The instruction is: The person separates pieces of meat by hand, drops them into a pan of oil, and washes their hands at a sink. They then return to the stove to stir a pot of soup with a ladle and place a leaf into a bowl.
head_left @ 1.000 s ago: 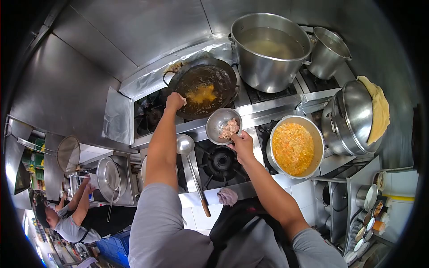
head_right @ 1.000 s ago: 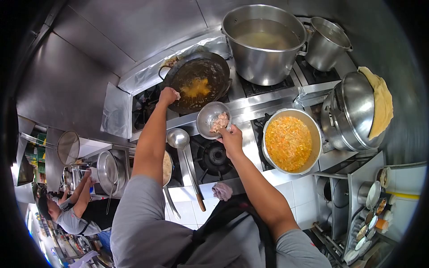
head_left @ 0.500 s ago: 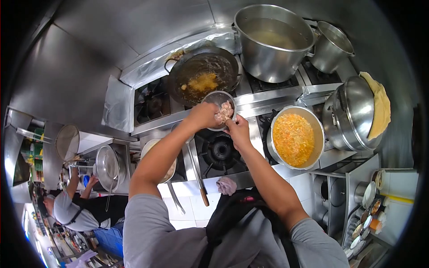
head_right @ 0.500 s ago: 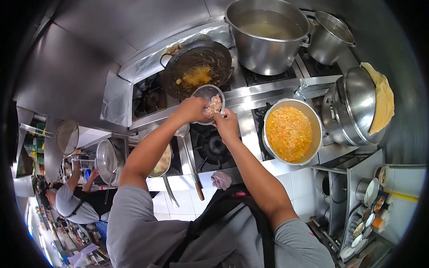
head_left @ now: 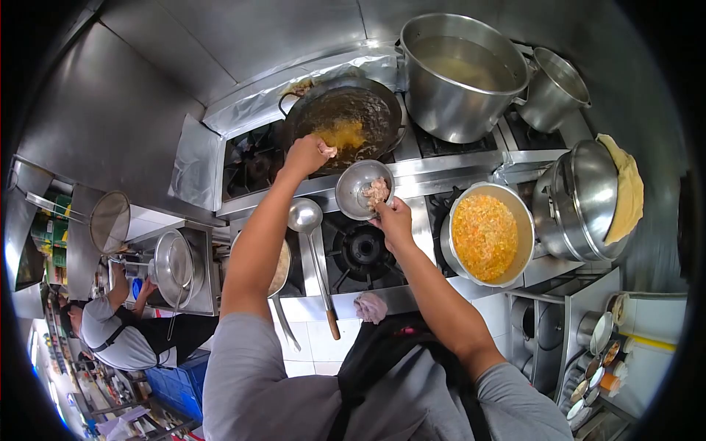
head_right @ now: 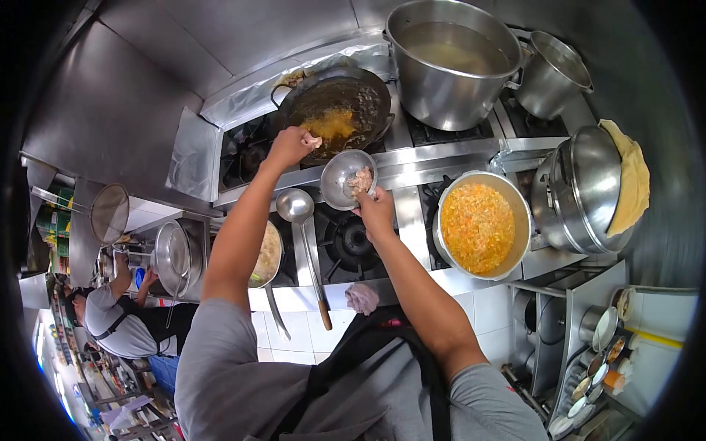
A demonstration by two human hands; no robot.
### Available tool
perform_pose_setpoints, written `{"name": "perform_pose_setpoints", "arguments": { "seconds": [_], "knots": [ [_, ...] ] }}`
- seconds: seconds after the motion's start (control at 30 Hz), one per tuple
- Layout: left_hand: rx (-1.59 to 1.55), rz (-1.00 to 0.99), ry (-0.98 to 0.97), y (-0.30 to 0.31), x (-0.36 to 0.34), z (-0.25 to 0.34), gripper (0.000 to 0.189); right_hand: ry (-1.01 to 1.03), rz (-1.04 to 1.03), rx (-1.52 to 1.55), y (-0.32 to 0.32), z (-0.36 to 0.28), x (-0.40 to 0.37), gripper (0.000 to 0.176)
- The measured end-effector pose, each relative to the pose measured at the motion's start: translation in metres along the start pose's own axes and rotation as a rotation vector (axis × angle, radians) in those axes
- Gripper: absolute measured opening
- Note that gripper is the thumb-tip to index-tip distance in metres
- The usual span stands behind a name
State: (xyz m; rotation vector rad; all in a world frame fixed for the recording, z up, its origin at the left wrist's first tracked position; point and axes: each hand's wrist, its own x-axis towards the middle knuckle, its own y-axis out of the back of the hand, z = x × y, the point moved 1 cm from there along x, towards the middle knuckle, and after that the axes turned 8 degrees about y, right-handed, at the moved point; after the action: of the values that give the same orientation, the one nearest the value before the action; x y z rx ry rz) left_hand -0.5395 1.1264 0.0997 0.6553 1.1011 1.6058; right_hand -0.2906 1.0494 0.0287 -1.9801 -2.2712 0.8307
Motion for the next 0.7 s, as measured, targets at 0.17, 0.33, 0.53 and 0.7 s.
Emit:
{"name": "perform_pose_setpoints", "arguments": {
  "seconds": [0.17, 0.33, 0.53, 0.7],
  "knots": [
    [0.033, -0.014, 0.118, -0.072, 0.043, -0.039, 0.025, 0.003, 0.044, 0.078, 0.004, 0.008, 0.001, 0.018],
    [0.088, 0.133, -0.07, -0.033, -0.004, 0.028, 0.017, 0.007, -0.007, 0.016, 0.022, 0.004, 0.003, 0.015],
    [0.206, -0.079, -0.744, -0.023, -0.074, 0.079, 0.021, 0.021, -0.074, 0.005, 0.013, 0.005, -0.002, 0.015],
    [0.386, -0.103, -0.61, -0.049, -0.071, 0.054, 0.015, -0.028, -0.094, 0.027, 0.011, 0.003, -0.005, 0.018]
  ]
}}
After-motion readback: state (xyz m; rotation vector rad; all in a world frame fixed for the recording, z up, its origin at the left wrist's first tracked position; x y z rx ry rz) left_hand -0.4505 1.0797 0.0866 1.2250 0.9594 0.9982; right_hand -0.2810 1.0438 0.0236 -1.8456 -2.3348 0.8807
